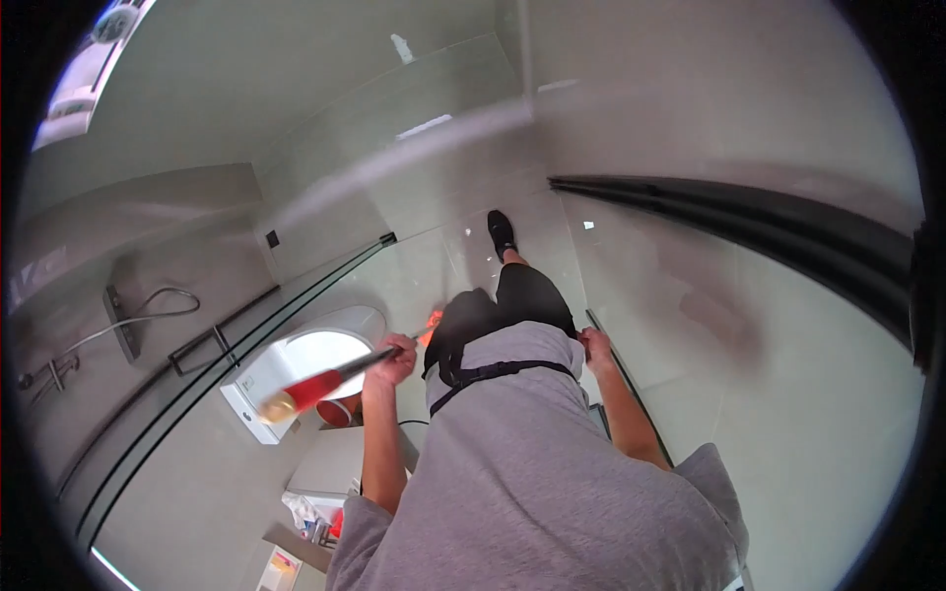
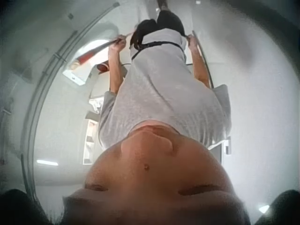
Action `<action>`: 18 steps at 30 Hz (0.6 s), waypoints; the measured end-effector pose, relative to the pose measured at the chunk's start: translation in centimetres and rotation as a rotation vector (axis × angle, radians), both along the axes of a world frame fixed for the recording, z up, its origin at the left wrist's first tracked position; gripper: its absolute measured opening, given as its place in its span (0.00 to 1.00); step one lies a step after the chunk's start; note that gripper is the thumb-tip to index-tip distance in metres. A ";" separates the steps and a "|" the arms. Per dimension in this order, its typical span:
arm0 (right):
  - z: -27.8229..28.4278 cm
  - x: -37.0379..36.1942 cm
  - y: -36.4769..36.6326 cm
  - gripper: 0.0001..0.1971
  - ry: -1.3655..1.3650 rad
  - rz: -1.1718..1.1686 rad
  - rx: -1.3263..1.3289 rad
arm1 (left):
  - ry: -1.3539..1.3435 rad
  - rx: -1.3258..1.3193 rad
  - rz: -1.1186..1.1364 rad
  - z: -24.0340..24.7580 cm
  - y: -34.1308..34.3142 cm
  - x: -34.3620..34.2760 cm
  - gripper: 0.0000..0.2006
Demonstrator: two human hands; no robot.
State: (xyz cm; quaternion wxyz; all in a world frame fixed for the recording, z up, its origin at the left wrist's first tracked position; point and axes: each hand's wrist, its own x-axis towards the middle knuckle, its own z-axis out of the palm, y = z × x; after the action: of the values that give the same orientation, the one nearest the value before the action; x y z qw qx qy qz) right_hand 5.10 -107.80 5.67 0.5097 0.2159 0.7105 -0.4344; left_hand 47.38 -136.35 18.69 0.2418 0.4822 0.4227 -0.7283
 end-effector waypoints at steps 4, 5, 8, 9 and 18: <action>1.6 -1.6 -3.7 0.12 -0.129 -0.013 -0.048 | -0.066 -0.098 -0.022 1.7 -8.4 -3.0 0.10; 1.7 -2.2 -3.9 0.12 -0.119 -0.017 -0.050 | -0.049 -0.088 0.051 1.7 -9.8 -3.4 0.10; 1.5 -3.6 -5.6 0.08 -0.106 0.023 -0.155 | -0.018 -0.119 0.149 3.7 -15.1 -5.7 0.10; 1.4 -4.1 -6.1 0.08 -0.101 0.017 -0.157 | -0.009 -0.151 0.181 5.1 -16.7 -6.4 0.10; 4.2 -5.2 -11.5 0.06 0.006 0.012 -0.164 | 0.158 -0.443 0.079 9.0 -24.3 -8.9 0.11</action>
State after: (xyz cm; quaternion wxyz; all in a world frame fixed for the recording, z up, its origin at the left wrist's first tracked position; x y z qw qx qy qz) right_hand -0.10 -119.28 9.88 0.5262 0.1678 0.6756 -0.4885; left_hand 38.45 -160.66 27.72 0.3361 0.3421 0.2887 -0.8287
